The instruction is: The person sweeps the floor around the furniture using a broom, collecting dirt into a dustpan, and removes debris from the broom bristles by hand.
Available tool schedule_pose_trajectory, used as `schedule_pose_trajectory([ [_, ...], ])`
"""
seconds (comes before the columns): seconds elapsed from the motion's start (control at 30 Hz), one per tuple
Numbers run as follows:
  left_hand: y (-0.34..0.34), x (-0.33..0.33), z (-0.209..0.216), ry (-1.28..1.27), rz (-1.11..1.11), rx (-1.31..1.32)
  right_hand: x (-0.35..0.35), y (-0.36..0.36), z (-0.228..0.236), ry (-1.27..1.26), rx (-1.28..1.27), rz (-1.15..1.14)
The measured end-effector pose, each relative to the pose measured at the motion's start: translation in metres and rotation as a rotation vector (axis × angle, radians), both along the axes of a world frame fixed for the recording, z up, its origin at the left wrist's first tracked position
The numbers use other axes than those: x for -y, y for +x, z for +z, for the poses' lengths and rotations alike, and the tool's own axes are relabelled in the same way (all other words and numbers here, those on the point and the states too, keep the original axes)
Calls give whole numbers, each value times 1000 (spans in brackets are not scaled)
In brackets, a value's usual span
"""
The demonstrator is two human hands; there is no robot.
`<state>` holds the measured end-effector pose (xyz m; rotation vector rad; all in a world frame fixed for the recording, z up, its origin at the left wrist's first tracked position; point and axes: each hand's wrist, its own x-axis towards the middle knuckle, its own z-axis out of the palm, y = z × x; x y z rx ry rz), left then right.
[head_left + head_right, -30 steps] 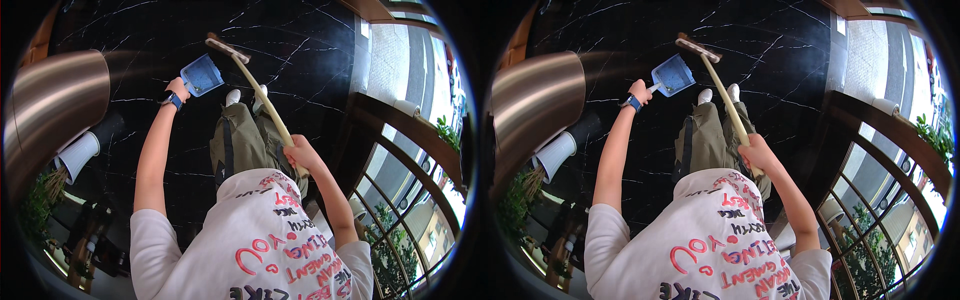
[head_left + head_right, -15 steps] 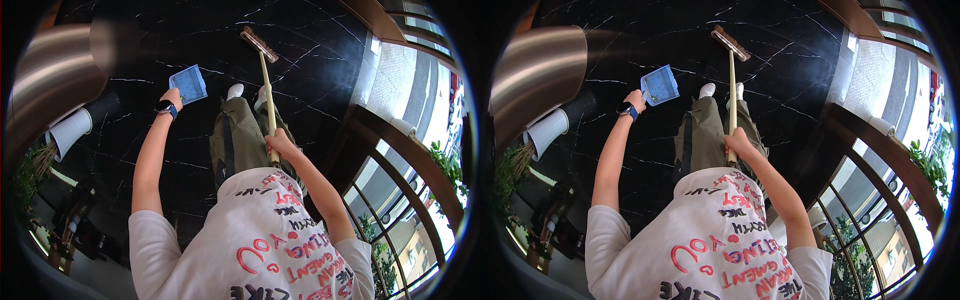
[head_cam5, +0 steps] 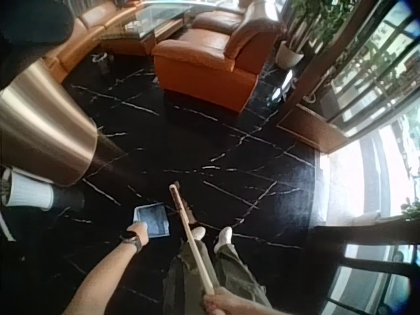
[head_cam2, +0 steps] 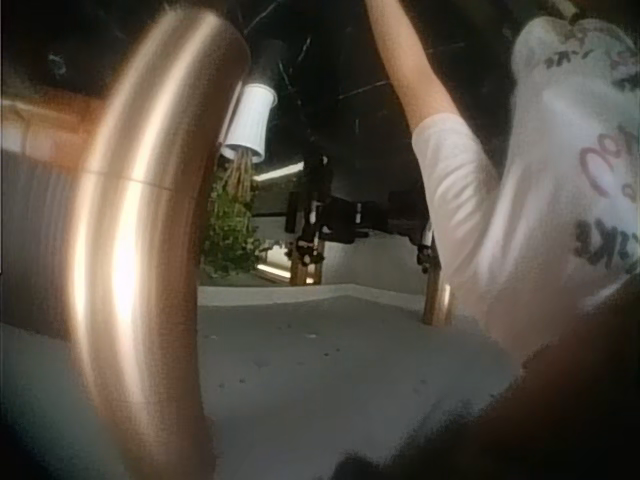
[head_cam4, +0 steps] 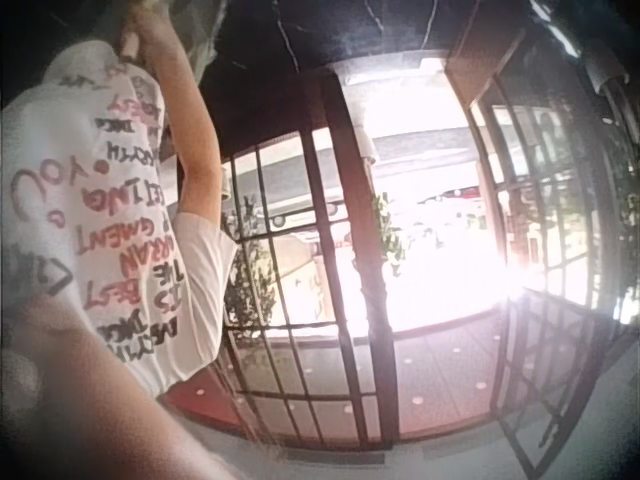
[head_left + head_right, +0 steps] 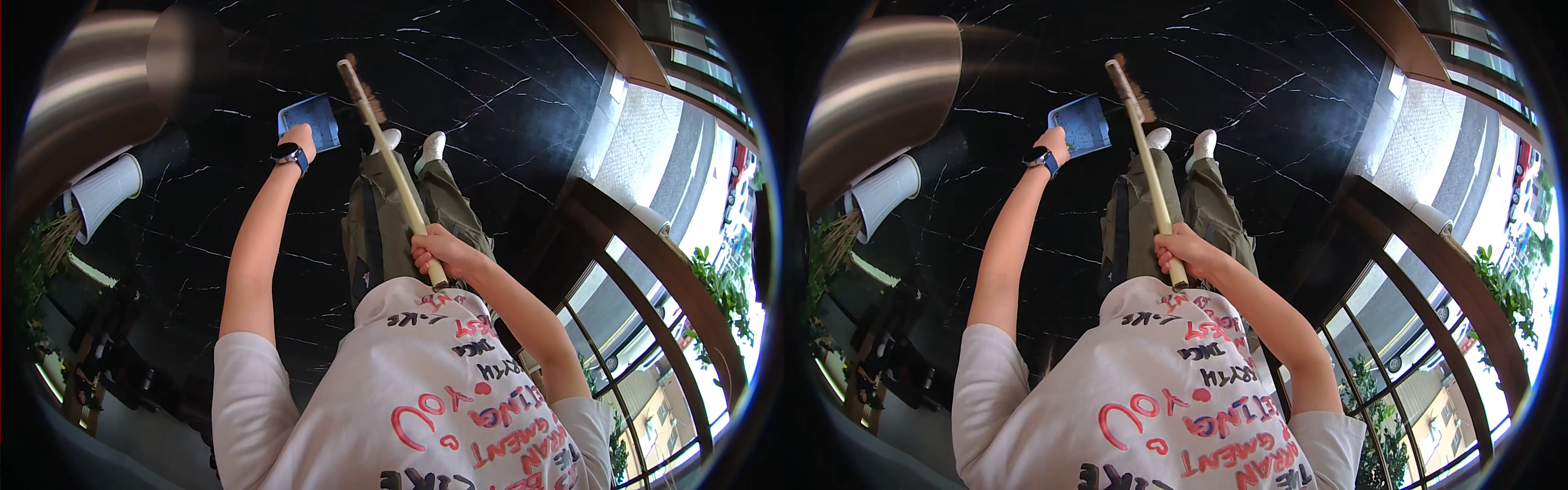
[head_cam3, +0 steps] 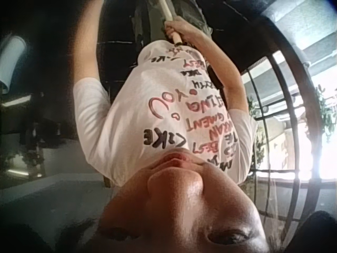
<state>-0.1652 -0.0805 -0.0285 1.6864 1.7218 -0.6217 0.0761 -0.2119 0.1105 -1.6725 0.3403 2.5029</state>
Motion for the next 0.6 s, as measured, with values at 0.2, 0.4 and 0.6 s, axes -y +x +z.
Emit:
schedule_pose_trajectory([
  [0.2, -17, 1, -9, 60, 11, -8, -32, 35, 0, -163, -327, -258],
  [0.4, -33, 21, 14, 58, 83, 20, -9, 75, 54, 33, -180, -160],
  [0.6, -63, 62, 25, 59, 845, 460, 12, 103, 90, 109, -52, -289],
])
